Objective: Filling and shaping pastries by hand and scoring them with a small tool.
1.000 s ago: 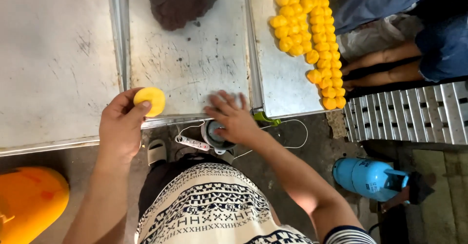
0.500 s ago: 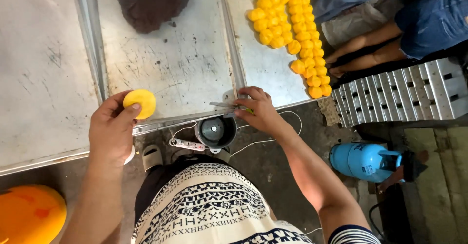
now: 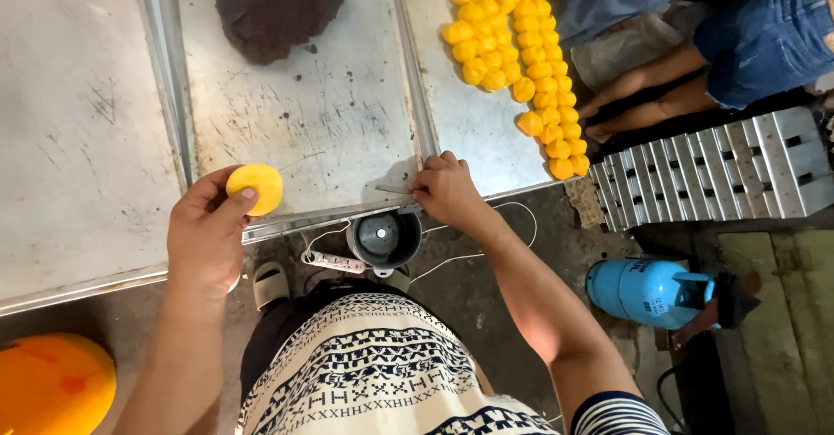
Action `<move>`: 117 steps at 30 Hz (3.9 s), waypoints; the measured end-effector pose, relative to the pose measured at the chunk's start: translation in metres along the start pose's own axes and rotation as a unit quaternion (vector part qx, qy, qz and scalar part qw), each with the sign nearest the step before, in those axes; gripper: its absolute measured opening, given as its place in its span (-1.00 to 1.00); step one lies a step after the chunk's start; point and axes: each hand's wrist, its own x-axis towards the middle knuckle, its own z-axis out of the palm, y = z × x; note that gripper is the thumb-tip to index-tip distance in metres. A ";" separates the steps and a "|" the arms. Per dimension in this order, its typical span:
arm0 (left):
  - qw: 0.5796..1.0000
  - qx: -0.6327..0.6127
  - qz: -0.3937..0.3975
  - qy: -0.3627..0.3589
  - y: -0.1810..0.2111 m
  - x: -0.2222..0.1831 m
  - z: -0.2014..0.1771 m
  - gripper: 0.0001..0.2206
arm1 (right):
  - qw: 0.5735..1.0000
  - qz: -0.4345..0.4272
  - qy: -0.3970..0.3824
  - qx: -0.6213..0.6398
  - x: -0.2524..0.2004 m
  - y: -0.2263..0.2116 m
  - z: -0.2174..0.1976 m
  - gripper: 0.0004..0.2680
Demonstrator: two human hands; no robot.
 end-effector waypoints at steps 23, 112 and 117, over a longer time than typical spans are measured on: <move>0.999 -0.017 -0.025 -0.028 0.006 0.010 0.060 -0.57 | 0.993 0.010 0.102 -0.059 0.003 -0.027 0.010 -0.86; 0.979 -0.169 0.017 -0.109 0.048 -0.066 0.111 -0.70 | 0.874 -0.194 0.402 0.192 -0.009 -0.184 -0.173 -0.96; 0.968 -0.216 -0.005 -0.125 0.067 -0.081 0.109 -0.65 | 0.873 -0.193 0.416 0.164 -0.005 -0.178 -0.176 -0.96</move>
